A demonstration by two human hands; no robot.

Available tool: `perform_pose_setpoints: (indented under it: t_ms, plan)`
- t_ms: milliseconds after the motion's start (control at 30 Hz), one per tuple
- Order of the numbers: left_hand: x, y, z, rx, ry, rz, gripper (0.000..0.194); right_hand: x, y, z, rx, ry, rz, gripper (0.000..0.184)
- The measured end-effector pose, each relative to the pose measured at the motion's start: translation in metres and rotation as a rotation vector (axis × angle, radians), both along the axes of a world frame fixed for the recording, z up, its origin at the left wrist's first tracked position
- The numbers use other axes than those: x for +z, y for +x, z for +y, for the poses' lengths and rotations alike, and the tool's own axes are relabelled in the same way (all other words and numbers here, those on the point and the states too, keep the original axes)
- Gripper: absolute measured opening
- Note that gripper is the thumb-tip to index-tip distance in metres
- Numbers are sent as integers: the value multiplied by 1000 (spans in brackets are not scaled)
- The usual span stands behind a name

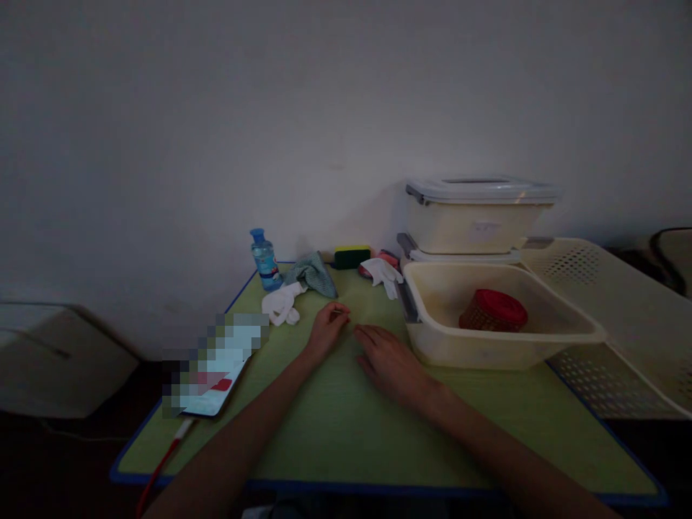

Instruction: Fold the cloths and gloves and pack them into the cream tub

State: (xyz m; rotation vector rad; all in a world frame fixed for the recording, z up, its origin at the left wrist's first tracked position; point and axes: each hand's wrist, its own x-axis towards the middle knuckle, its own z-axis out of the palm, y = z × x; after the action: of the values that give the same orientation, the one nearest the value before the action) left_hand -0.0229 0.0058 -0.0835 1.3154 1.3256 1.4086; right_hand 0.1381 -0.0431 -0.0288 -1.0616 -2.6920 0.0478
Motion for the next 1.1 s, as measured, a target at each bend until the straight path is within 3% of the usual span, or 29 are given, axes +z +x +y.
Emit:
perform_pose_setpoints:
  t_ms: [100, 233, 433, 533, 600, 700, 800, 867, 933, 1033, 1100]
  plan:
    - [-4, -4, 3, 53, 12, 20, 5, -17, -3, 8, -41, -47, -10, 47]
    - [-6, -6, 5, 95, 35, 67, 6, -31, -3, 12, -54, -88, -28, 46]
    - [-5, -2, 7, 128, 7, 181, 13, -31, -3, 11, -58, -75, -30, 45]
    - [4, -7, 21, 175, -42, 243, 14, -30, -3, 11, -52, -80, -40, 46]
    - [15, -12, 35, 240, -43, 290, 28, -30, -3, 11, -49, -86, -46, 47]
    - [30, -20, 55, 355, 21, 367, 65, -29, -2, 12, -48, -98, -49, 47]
    - [29, -20, 67, 479, -9, 565, 92, -29, -1, 13, -48, -119, -46, 48]
    - [20, -17, 70, 492, -64, 707, 86, -30, -1, 14, -50, -132, -34, 48]
    - [9, -16, 71, 431, -58, 776, 62, -32, -1, 15, -48, -137, -17, 48]
    - [1, -17, 73, 362, -6, 774, 31, -33, -1, 15, -43, -139, -13, 47]
    - [1, -21, 76, 352, 20, 739, 26, -34, 0, 16, -38, -139, -16, 47]
